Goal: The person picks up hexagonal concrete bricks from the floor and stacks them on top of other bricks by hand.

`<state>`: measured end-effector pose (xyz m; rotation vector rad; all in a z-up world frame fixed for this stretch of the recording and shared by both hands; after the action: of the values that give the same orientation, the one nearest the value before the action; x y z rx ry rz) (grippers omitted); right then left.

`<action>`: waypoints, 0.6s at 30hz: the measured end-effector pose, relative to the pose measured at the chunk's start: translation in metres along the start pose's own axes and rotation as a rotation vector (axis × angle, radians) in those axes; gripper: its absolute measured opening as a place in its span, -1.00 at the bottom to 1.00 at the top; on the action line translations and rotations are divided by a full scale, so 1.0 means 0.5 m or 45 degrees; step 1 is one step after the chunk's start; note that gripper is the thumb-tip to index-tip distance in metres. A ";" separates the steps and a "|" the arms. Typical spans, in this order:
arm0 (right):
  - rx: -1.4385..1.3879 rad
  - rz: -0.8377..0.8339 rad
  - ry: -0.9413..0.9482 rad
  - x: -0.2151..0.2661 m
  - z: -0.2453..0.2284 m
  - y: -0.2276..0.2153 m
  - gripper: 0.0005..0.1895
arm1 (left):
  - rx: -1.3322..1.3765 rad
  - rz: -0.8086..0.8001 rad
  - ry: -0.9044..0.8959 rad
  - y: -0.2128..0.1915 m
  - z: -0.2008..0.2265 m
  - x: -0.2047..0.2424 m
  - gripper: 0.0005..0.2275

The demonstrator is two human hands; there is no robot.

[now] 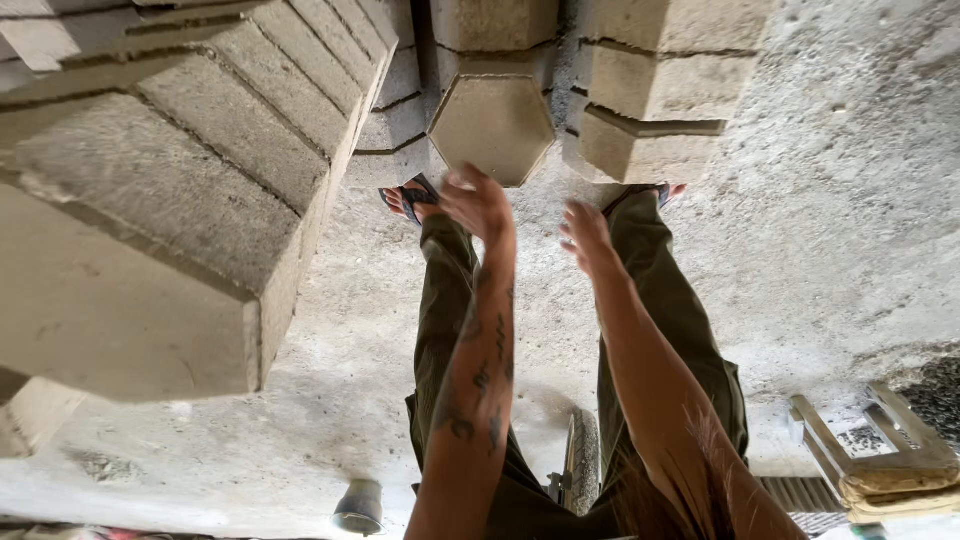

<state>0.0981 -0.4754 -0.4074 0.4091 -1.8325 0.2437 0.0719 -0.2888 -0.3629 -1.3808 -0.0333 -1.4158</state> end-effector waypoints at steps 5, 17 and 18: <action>-0.243 0.612 0.162 -0.119 0.062 -0.336 -0.53 | -0.026 -0.828 -0.106 0.116 -0.025 0.164 -0.46; 0.068 0.425 -0.325 -0.081 -0.344 -0.205 0.01 | -0.078 -0.549 0.343 0.202 0.101 0.212 -0.44; 0.062 0.421 -0.330 -0.071 -0.344 -0.198 0.01 | -0.078 -0.546 0.351 0.234 -0.024 0.157 -0.44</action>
<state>0.2980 -0.4974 -0.3947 0.1737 -2.1507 0.4810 0.1646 -0.3932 -0.3837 -1.2617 -0.1130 -1.9703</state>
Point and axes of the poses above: each hand's wrist, its own x-axis away from the middle knuckle, its own y-axis out of the palm, z = x × y, the point moved 1 cm from there along -x, towards the middle knuckle, and after that the axes turned 8 degrees about -z, right-handed, at the moved point
